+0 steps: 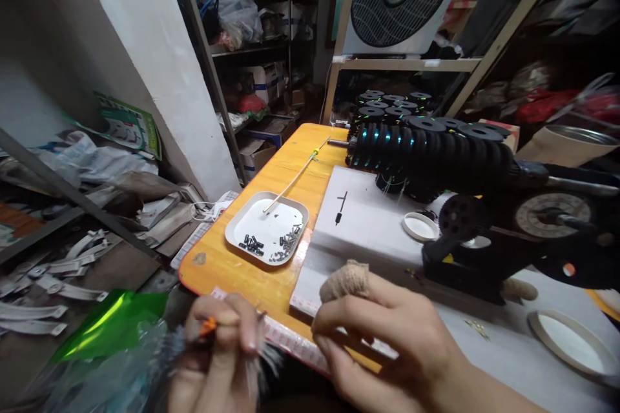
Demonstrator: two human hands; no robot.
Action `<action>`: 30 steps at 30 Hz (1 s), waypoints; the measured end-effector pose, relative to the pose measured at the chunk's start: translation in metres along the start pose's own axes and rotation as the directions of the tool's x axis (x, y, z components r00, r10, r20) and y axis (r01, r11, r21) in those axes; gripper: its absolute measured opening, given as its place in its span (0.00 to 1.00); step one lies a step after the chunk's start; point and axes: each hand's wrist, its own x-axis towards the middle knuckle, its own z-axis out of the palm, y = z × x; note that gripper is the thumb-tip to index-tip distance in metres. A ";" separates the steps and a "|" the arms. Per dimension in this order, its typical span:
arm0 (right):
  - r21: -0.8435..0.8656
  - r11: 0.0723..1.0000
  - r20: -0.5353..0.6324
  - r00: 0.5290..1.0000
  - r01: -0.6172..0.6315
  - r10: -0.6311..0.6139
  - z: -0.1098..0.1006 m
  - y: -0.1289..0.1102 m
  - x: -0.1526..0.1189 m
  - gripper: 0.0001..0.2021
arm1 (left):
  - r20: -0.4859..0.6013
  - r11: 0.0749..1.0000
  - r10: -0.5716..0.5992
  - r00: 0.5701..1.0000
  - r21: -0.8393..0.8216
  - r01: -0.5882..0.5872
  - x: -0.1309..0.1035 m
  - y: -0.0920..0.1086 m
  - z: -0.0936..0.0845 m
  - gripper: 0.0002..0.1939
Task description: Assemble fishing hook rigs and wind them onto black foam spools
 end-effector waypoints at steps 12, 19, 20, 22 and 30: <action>-0.066 0.991 -0.073 0.991 -0.115 0.111 -0.011 0.000 0.008 0.07 | 0.474 0.160 -0.100 0.875 0.875 -0.456 0.102 0.005 -0.022 0.06; -0.038 0.987 -0.046 0.987 -0.157 0.156 -0.007 0.010 0.005 0.07 | 0.467 0.250 0.106 0.878 0.842 -0.478 0.103 -0.003 -0.023 0.24; -0.044 0.987 -0.047 0.987 -0.154 0.152 -0.007 0.011 0.004 0.07 | 0.444 0.256 0.161 0.881 0.844 -0.472 0.098 -0.001 -0.027 0.30; -0.045 0.986 -0.058 0.985 -0.163 0.160 -0.005 0.013 0.003 0.07 | 0.422 0.268 0.269 0.866 0.830 -0.488 0.086 0.003 -0.033 0.30; 0.101 0.985 -0.145 0.978 -0.138 0.152 0.004 0.012 0.001 0.06 | 0.133 0.938 -0.088 0.987 0.345 0.037 0.013 -0.005 -0.004 0.12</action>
